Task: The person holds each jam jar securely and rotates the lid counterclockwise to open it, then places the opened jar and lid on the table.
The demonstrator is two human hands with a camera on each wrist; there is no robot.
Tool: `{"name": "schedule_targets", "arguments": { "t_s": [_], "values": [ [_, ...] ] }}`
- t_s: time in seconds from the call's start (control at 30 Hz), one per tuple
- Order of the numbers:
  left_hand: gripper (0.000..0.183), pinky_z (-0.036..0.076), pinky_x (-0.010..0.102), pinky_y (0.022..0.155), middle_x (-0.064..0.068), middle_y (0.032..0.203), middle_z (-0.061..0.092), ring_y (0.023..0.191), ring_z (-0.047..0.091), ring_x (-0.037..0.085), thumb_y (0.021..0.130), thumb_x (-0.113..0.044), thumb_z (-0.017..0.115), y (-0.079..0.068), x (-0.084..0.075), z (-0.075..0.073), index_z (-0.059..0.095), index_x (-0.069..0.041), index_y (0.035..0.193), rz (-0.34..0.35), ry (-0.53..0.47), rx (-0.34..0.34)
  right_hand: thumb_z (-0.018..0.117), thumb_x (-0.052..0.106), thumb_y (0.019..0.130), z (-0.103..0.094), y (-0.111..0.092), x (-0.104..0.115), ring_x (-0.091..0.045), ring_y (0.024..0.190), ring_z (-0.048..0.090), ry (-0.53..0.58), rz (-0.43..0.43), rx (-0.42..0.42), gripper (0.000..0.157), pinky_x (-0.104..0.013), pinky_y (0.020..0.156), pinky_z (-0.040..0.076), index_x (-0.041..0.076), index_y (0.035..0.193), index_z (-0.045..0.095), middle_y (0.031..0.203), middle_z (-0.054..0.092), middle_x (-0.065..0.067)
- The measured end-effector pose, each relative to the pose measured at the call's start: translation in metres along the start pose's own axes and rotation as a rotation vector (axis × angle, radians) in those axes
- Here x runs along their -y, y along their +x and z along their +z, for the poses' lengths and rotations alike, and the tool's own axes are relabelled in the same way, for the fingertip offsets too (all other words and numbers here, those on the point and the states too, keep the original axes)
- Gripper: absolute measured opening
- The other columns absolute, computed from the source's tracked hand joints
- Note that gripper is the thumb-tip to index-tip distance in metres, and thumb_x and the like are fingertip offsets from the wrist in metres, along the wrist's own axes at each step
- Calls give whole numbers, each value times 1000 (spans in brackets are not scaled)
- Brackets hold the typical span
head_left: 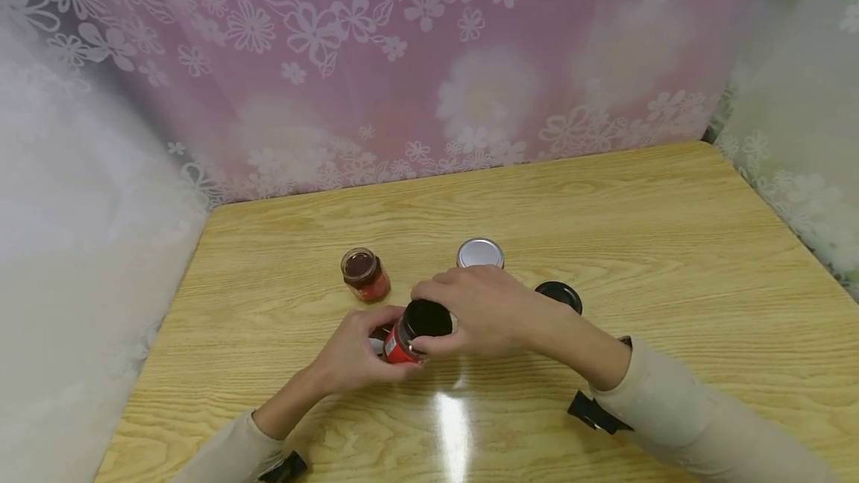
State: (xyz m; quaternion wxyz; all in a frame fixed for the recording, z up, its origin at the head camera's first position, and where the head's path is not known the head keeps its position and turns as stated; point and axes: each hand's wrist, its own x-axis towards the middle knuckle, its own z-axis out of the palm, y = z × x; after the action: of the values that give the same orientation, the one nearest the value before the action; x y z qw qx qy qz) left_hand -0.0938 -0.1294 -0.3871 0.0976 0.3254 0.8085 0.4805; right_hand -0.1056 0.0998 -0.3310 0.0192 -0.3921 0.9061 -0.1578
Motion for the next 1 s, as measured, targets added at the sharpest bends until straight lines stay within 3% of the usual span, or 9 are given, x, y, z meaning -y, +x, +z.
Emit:
{"name": "schedule_targets", "arguments": {
  "t_s": [0.13,0.27,0.43,0.53,0.73,1.0],
  "values": [
    [43,55,30,65,0,97,68,82,64,9,72,-12,81,0,-8,-1,65,-5,112,2,1,10,57,60,85,-2,-1,-1,-2,79,51,6,-37,22,47,-26,68,44,28,119,60,94,58,13],
    [46,55,31,65,-4,98,67,83,64,9,73,-18,82,-1,6,2,65,-12,115,-8,14,12,54,62,86,-2,-2,-2,-4,86,53,-10,-46,37,50,-28,74,45,29,123,58,99,58,13],
    [45,55,32,63,-9,99,67,82,64,8,75,-28,81,-2,20,2,64,-21,116,-1,30,5,36,78,85,-2,-3,-1,-10,95,57,-61,43,51,72,-34,82,45,29,135,53,108,60,9],
    [45,55,32,62,-11,99,67,80,64,7,75,-32,81,-3,21,2,64,-23,116,2,41,-2,29,82,82,-1,-3,1,-13,89,59,-76,85,24,79,-34,77,46,27,132,55,108,63,8],
    [42,55,32,60,-11,97,67,77,64,7,76,-33,80,-2,20,0,64,-23,114,2,54,-4,37,79,83,1,-1,5,-8,59,49,-67,106,10,67,-27,53,39,24,115,60,85,63,13],
    [43,56,32,65,-10,99,66,82,65,8,75,-31,81,-3,20,0,64,-23,114,-27,25,16,55,66,84,1,1,2,-4,67,50,-26,45,15,48,-26,56,41,29,114,60,85,59,15]
  ]
}}
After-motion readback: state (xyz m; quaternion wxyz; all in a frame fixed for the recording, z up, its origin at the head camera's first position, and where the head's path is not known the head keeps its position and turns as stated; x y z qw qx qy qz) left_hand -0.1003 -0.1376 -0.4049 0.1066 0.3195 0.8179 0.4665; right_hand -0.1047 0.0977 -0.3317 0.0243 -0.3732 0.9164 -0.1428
